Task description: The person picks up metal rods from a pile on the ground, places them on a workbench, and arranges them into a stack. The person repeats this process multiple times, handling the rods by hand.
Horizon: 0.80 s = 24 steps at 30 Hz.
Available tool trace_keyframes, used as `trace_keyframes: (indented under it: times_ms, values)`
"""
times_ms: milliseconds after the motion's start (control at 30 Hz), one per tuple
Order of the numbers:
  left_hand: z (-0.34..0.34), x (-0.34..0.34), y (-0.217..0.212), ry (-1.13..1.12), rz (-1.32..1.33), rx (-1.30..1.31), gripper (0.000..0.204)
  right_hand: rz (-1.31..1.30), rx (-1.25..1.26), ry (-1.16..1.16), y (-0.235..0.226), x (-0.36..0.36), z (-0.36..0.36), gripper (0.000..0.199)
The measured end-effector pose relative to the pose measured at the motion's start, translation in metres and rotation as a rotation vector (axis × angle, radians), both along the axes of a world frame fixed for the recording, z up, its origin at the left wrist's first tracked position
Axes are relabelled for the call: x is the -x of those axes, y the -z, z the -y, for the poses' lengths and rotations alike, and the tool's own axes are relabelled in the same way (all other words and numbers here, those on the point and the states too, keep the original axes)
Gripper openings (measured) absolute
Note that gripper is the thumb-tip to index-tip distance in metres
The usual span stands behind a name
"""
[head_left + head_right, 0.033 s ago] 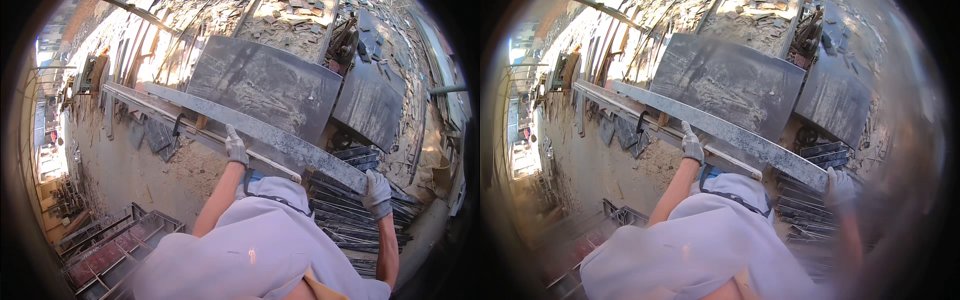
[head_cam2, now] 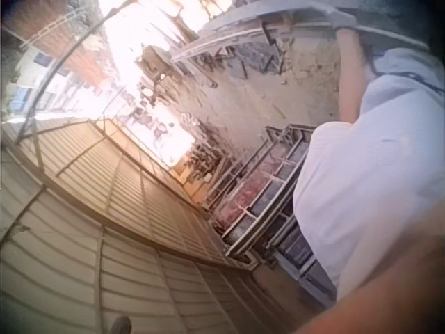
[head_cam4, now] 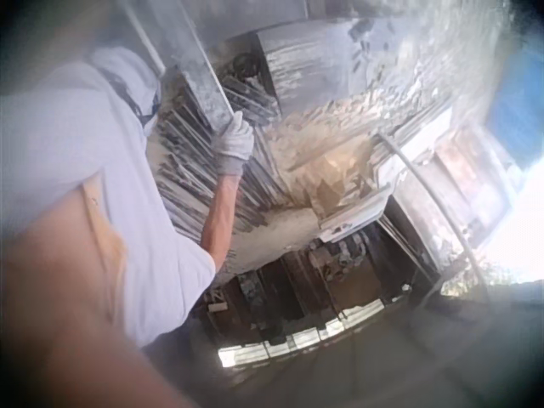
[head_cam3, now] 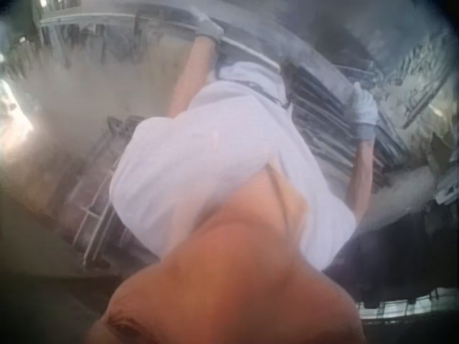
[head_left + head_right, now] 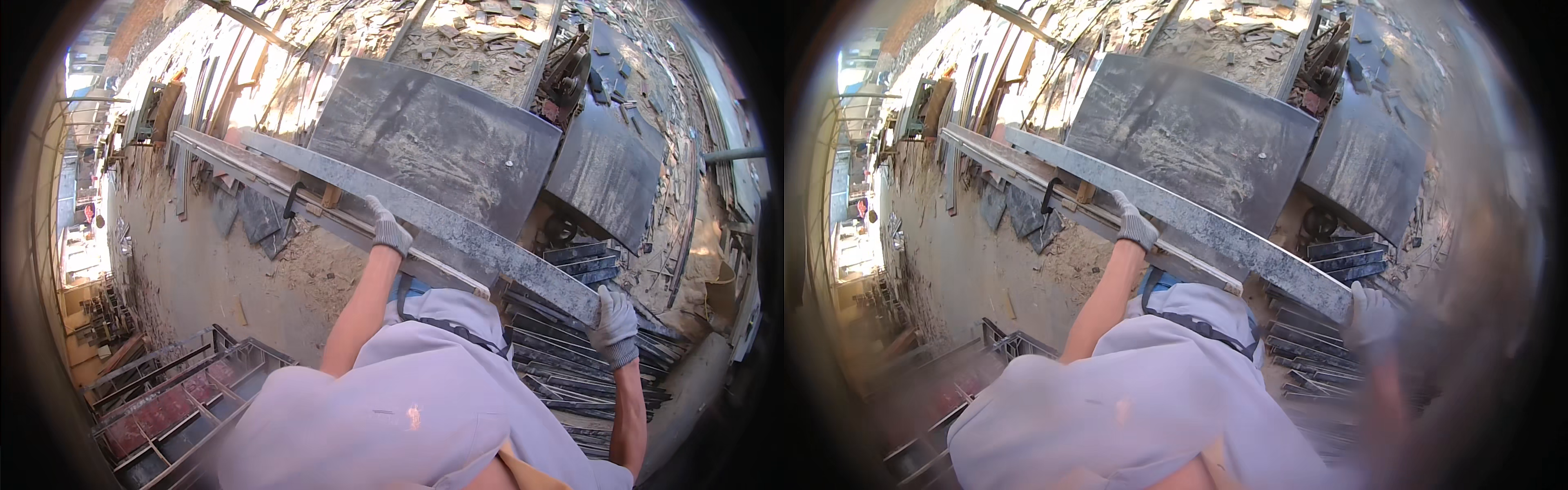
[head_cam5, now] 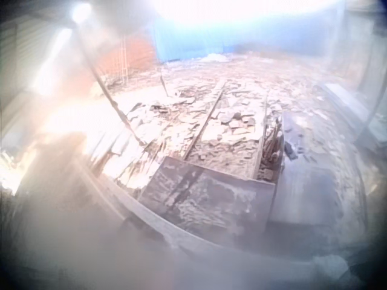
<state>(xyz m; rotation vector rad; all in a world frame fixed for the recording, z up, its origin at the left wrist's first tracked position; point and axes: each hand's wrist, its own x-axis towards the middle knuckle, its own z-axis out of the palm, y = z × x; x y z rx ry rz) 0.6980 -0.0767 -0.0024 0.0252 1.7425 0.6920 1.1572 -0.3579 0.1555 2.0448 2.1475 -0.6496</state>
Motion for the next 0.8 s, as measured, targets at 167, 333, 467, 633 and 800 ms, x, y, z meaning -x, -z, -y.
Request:
trace_keyframes:
  times_ms: [167,333,467,633,800]
  values:
    - [-0.009,-0.016,-0.001,-0.325,0.189,-0.107,0.104,0.048,-0.196,-0.021,-0.022,0.006,0.011,0.082]
    - [-0.008,-0.025,-0.023,-0.355,0.322,-0.356,0.088,0.177,-0.451,0.135,0.009,0.018,0.055,0.087]
    - [-0.09,-0.084,-0.146,-0.294,0.121,-0.516,0.065,0.056,-0.567,0.351,0.044,0.07,0.034,0.094]
    - [-0.217,-0.07,-0.191,0.263,0.527,-1.14,0.068,-0.241,-0.324,0.469,0.066,0.149,-0.052,0.105]
    - [-0.259,-0.196,-0.356,0.367,0.204,-1.325,0.076,-0.756,-0.583,0.615,-0.07,0.12,-0.213,0.114]
